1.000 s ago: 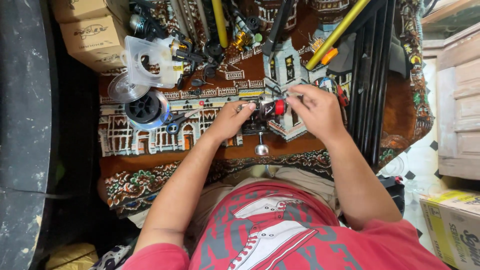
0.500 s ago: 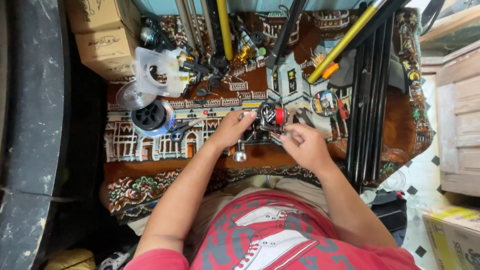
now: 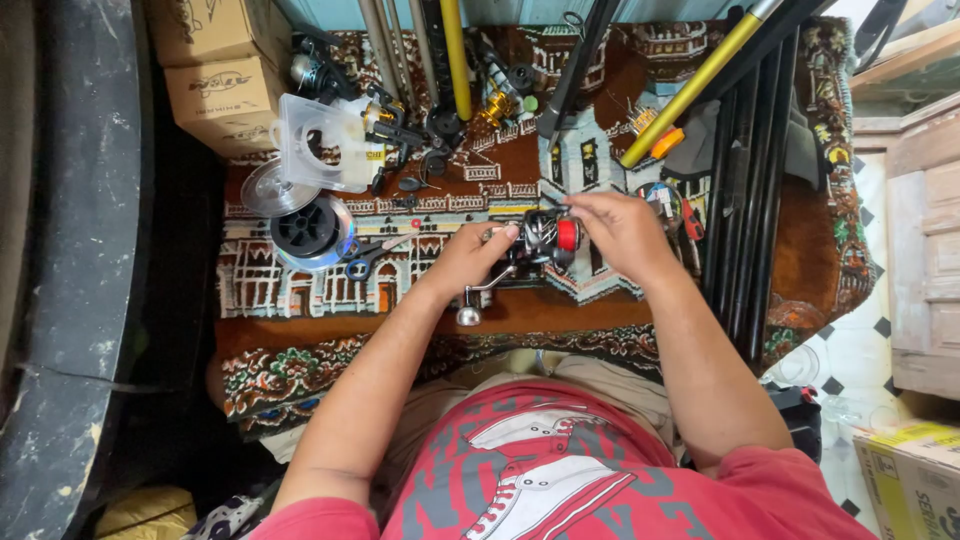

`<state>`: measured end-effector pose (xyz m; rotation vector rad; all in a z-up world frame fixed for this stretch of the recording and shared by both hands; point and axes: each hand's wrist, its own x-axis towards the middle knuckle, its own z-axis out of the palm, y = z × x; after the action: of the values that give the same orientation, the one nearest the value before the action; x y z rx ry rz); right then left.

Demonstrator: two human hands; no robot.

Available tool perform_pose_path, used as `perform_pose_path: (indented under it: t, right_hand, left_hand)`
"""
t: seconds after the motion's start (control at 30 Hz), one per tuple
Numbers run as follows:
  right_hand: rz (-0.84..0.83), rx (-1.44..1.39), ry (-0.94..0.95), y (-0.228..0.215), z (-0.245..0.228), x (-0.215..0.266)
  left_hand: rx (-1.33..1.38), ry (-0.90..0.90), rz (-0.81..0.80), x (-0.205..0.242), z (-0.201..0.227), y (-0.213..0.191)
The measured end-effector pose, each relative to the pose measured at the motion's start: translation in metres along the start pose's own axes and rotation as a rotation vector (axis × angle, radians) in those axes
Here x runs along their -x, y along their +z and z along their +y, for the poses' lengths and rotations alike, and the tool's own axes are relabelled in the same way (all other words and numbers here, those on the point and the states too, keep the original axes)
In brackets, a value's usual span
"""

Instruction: Assembling and inspecting a fishing reel on a workbench.

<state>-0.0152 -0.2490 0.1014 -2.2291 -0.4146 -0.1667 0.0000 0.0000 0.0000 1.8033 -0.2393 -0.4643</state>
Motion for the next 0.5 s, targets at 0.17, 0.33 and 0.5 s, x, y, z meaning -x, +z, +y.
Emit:
perform_pose_path:
  t: [0.17,0.33,0.5]
  right_hand:
    - [-0.168,0.034,0.134,0.016,0.032,0.039]
    - [-0.085,0.016,0.036,0.002,-0.014,0.046]
    - [0.093,0.019,-0.050,-0.012,-0.023,0.017]
  left_hand:
    - [0.061,-0.022,0.005,-0.002,0.003,0.001]
    - [0.115,-0.020,-0.010,0.002,0.012,-0.004]
    - [0.042,-0.004,-0.023,0.011,0.025,-0.004]
